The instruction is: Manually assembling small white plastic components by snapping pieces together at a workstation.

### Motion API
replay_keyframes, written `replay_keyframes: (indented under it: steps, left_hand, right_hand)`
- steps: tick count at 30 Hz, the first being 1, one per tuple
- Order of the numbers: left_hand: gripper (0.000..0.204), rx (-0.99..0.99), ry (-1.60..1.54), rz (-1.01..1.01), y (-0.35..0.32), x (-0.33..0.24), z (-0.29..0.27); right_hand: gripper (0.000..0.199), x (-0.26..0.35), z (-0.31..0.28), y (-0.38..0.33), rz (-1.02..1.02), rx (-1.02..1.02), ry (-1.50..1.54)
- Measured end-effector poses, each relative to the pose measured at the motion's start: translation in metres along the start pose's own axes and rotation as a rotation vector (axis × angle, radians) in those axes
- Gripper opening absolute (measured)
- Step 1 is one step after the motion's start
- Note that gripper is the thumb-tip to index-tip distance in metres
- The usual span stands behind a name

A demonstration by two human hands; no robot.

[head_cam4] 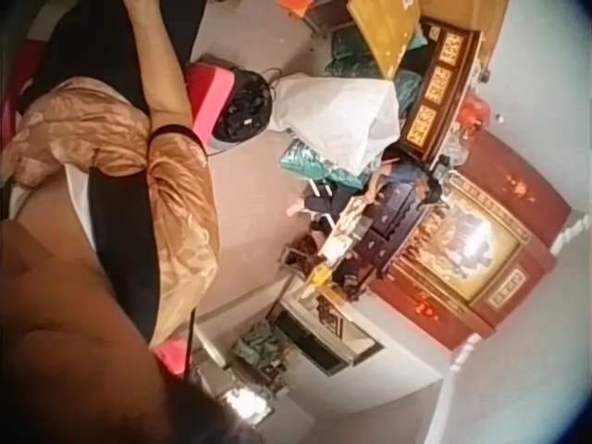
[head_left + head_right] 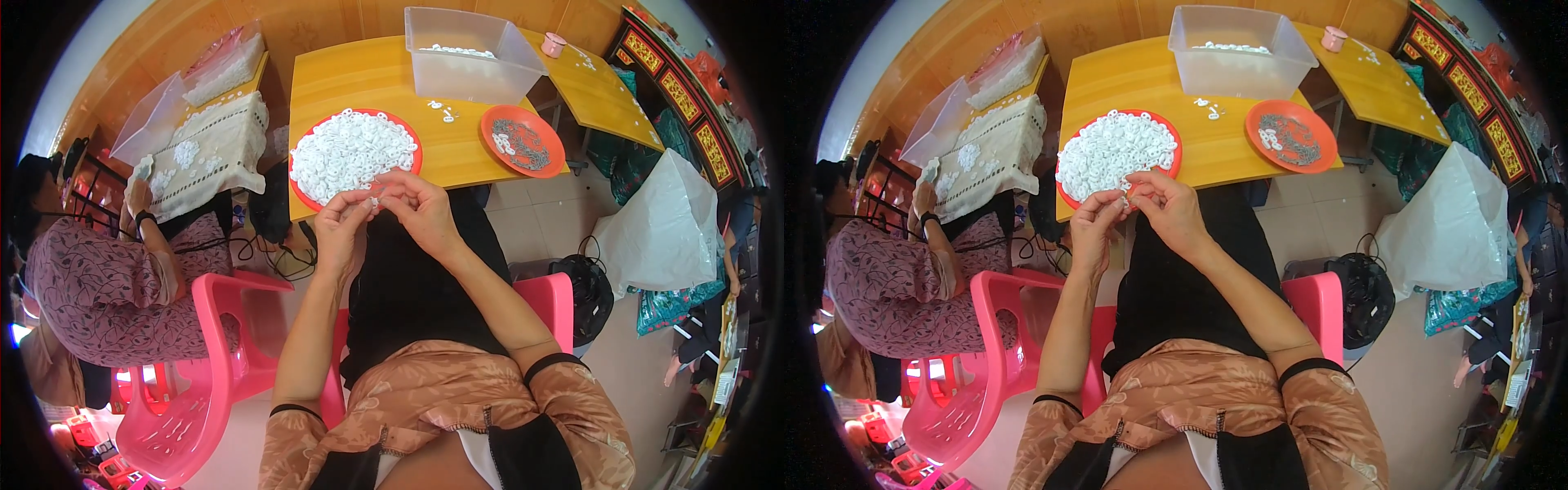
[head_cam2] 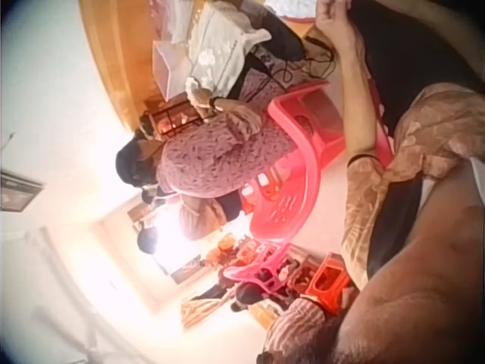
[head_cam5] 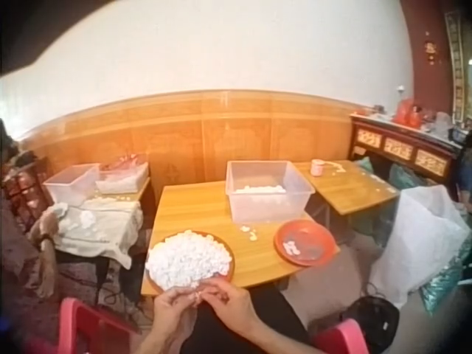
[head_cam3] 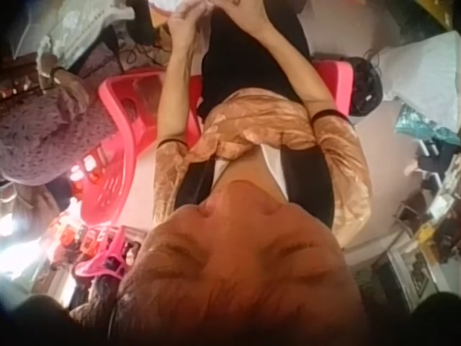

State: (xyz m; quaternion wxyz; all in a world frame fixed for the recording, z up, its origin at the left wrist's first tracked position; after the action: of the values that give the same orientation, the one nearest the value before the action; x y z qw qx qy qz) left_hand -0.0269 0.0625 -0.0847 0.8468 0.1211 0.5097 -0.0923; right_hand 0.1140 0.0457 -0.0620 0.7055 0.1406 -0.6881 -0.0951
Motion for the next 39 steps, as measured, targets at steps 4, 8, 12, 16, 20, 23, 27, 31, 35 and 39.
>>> replay_keyframes:
  steps: [4, 8, 12, 16, 20, 23, 27, 31, 35, 39]
  left_hand:
    - [0.016, 0.022, -0.013, 0.013, -0.001, -0.002, 0.004]
    - [0.015, 0.011, 0.003, 0.001, -0.001, -0.001, 0.003]
    - [0.016, 0.020, 0.052, 0.010, -0.002, -0.002, 0.005]
    - [0.015, 0.037, 0.080, 0.038, -0.001, 0.003, 0.002]
    - [0.015, 0.039, 0.080, 0.022, 0.000, 0.006, 0.000]
    - [0.015, 0.043, 0.074, 0.010, 0.000, 0.007, 0.000]
    - [0.014, 0.025, 0.185, 0.033, 0.000, 0.014, -0.004]
    - [0.015, -0.003, 0.213, 0.011, 0.002, 0.025, -0.004]
    - [0.014, -0.016, 0.188, -0.009, 0.001, 0.022, -0.003]
    - [0.014, -0.022, 0.194, -0.041, 0.001, 0.018, -0.003]
  right_hand:
    - [0.022, 0.001, 0.001, -0.001, -0.002, 0.010, -0.007]
    - [0.021, 0.005, 0.002, -0.002, -0.010, 0.007, -0.034]
    - [0.022, 0.008, 0.001, -0.004, -0.037, 0.002, -0.133]
    - [0.019, 0.012, 0.001, -0.004, -0.039, 0.018, -0.183]
    - [0.015, 0.014, 0.000, -0.005, -0.082, -0.008, -0.186]
    - [0.017, 0.009, -0.003, -0.004, -0.031, -0.012, -0.219]
    - [0.021, 0.002, 0.002, -0.007, -0.024, -0.032, -0.213]
    - [0.024, -0.022, -0.004, -0.009, 0.000, -0.058, -0.114]
    - [0.023, -0.014, -0.007, -0.009, 0.039, -0.069, -0.135]
    - [0.020, -0.011, -0.005, -0.008, 0.074, -0.044, -0.157]
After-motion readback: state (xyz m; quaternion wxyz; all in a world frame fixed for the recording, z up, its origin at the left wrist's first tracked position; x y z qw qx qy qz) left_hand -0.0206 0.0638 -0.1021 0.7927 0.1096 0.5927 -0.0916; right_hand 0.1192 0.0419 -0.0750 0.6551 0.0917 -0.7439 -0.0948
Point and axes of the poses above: each hand's wrist, its own y-axis towards the middle knuckle, its own z-axis out of the palm, x = y × z, the point moved 4 cm from there along y, towards the middle knuckle, and after that the axes turned 5 degrees about x, right-handed, at the moved point
